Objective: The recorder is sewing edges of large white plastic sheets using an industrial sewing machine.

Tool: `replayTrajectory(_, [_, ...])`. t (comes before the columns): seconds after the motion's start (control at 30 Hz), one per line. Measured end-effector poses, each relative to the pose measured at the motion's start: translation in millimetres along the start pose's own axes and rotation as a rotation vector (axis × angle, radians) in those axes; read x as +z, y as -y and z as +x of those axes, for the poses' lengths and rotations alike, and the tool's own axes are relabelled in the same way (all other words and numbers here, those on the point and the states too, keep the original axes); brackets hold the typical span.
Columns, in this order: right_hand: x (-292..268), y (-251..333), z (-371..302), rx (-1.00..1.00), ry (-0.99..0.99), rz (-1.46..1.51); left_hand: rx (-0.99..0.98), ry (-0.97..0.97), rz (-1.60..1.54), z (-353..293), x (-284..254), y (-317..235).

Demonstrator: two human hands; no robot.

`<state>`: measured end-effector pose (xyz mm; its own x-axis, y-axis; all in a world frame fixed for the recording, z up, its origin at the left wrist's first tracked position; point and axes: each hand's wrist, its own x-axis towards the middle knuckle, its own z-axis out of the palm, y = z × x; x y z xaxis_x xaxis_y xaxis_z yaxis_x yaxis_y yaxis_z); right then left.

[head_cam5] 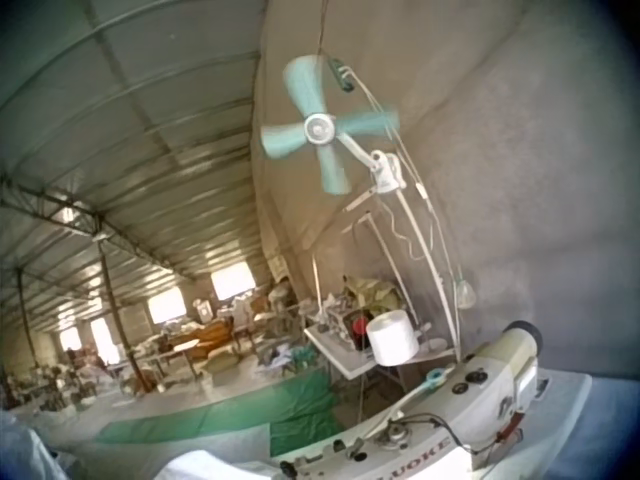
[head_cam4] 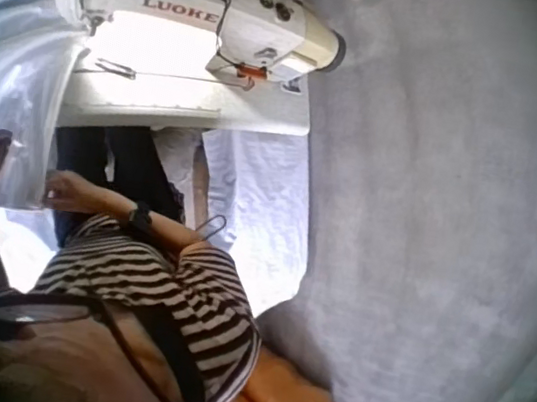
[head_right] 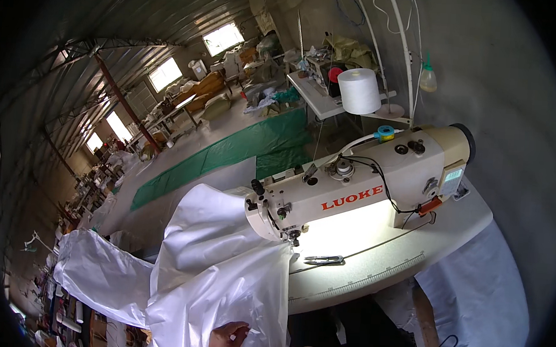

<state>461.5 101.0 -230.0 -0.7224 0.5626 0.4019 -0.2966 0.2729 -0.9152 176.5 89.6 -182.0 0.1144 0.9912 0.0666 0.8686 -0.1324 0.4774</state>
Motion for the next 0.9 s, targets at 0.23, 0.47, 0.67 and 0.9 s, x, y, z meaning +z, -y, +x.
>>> replayTrajectory(0.23, [-19,-6,-47,0.531,0.253,-0.187,-0.726,-0.12,0.096,-15,0,49])
replayTrajectory(0.47, [-3,-24,-40,0.729,0.09,0.225,0.231,-0.194,0.119,34,9,27])
replayTrajectory(0.67, [-15,-21,-31,0.644,-0.185,0.436,0.173,-0.025,0.118,58,10,42])
replayTrajectory(0.9, [-23,-9,-21,0.671,-0.372,0.622,0.073,-0.135,-0.091,57,10,56])
